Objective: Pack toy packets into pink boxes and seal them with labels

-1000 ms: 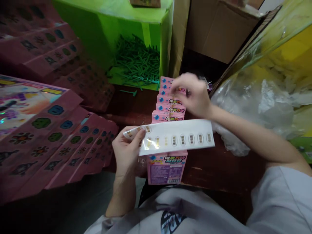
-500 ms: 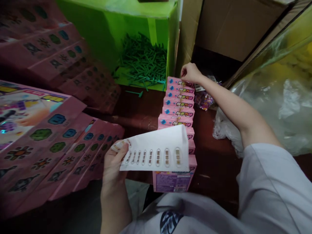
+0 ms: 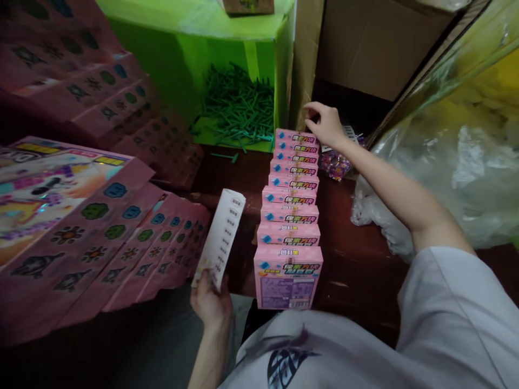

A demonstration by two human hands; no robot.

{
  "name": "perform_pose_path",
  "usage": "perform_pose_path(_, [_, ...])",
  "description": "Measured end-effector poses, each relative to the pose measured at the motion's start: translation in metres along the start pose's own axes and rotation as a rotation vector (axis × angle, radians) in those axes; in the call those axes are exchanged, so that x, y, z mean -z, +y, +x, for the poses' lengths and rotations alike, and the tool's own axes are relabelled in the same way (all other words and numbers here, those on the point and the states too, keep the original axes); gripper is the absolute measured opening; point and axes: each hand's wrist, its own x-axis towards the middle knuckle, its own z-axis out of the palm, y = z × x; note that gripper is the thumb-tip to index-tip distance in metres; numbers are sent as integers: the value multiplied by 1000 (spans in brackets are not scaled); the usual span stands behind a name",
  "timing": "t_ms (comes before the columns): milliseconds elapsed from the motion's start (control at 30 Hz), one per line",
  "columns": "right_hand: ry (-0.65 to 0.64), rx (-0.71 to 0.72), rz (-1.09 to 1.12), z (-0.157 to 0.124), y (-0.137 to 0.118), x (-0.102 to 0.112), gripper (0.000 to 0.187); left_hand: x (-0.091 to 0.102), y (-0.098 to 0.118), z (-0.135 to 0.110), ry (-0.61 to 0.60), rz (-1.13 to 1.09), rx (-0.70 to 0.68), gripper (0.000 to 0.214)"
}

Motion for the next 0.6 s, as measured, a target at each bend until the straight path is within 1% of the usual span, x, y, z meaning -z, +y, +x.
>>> perform_pose_path(100, [66,-47,82,-48,0,9,41,3,-21,1,-76,70,-180,32])
perform_pose_path(167, [119,-92,173,-90,2,10,39,0,-28,1,-140,156,-214,43])
perform_pose_path(233, [156,-170,304,-136,4,7,38,0,-30,-1,-188,331,-275,60])
perform_pose_path(267, [161,-223,379,-161,4,4,39,1,-31,-4,-198,453,-341,69])
perform_pose_path(300, [159,-278,455,-186,2,0,40,5,-31,-8,-195,576,-435,78])
perform_pose_path(367, [162,-370,581,-239,-8,-10,46,15,-34,-18,-167,749,-685,89])
perform_pose_path(400, [170,-388,625,-266,-16,-16,49,22,-36,-23,-170,784,-809,88])
perform_pose_path(433, [192,-384,648,-293,-26,-23,54,29,-39,-29,-205,790,-919,84])
perform_pose_path(467, [203,-364,649,-319,-38,-30,63,35,-42,-34,-280,788,-1011,80])
perform_pose_path(533, [155,-328,595,-363,-63,-46,91,43,-47,-42,-503,802,-1136,79])
perform_pose_path(567, [104,-335,549,-379,-75,-54,104,45,-48,-45,-603,831,-1177,81])
perform_pose_path(600, [54,-355,499,-390,-86,-62,111,44,-48,-46,-668,874,-1212,82])
